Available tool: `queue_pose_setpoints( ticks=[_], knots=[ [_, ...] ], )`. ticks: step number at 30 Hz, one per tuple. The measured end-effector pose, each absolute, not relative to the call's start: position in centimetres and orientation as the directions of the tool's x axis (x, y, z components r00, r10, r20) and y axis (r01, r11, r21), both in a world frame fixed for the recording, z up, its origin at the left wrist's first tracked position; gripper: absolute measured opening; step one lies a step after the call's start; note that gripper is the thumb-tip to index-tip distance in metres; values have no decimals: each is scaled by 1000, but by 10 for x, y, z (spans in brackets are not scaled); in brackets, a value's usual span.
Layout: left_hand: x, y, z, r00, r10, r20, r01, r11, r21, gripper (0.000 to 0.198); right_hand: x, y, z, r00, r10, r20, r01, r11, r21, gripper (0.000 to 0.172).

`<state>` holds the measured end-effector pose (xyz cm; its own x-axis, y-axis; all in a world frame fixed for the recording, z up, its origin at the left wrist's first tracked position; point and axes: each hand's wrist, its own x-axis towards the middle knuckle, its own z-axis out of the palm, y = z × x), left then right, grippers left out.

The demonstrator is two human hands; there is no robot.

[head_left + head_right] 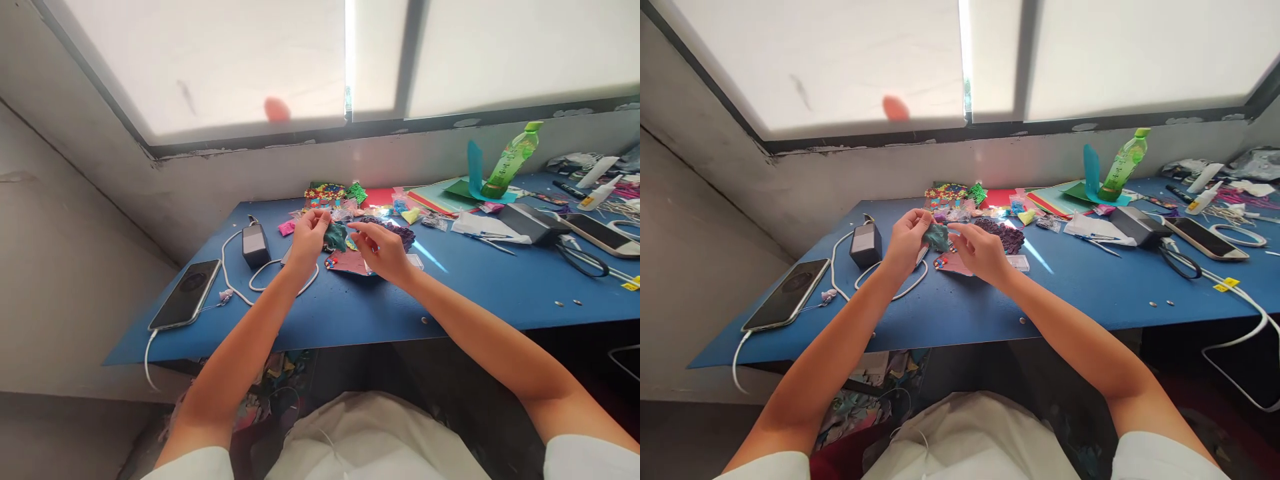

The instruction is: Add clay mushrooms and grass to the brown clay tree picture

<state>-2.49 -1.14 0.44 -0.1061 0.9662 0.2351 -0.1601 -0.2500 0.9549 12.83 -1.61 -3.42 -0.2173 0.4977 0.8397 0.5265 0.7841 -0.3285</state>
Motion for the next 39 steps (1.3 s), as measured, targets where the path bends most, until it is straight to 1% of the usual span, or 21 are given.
queue_pose_setpoints(
  ticks=[3, 6, 8, 11, 15, 21, 26, 28, 31, 35, 37, 39],
  knots=[
    [-22, -14, 6, -24, 967, 255, -198, -255, 947, 21, 127, -15, -31, -139, 635, 760, 489, 711, -505, 39],
    [-21, -17, 7, 44, 966, 255, -249, -237, 939, 21, 126, -15, -28, -194, 745, 639, 376, 658, -652, 47],
    [-22, -18, 8, 87, 966, 242, -283, -209, 936, 23, 125, -17, -27, -251, 771, 585, 313, 636, -705, 48],
    [-24, -17, 7, 137, 965, 222, -326, -168, 930, 28, 125, -20, -26, -300, 766, 569, 292, 641, -710, 44],
    [-26, -13, 5, 166, 965, 202, -361, -131, 923, 27, 125, -24, -25, -344, 741, 576, 330, 670, -665, 38],
    [-26, -13, 7, 165, 966, 200, -345, -134, 929, 22, 125, -25, -26, -329, 712, 620, 395, 700, -594, 42],
    [-23, -19, 7, 131, 949, 285, -255, -246, 935, 21, 126, -23, -25, -114, 676, 728, 441, 691, -573, 40],
    [-21, -21, 6, 124, 935, 333, -210, -303, 930, 18, 126, -22, -25, -67, 658, 750, 427, 698, -574, 36],
    [-18, -22, 4, 115, 911, 395, -173, -374, 911, 15, 126, -21, -24, -61, 676, 734, 379, 696, -610, 31],
    [-19, -20, 1, 88, 878, 471, -154, -455, 877, 19, 125, -18, -25, -148, 773, 617, 281, 631, -723, 33],
    [-20, -18, 0, 83, 856, 510, -136, -497, 857, 22, 124, -18, -25, -118, 786, 607, 256, 615, -746, 33],
    [-21, -16, -2, 71, 826, 559, -92, -552, 829, 23, 124, -18, -26, -59, 770, 636, 245, 628, -738, 32]
  ],
)
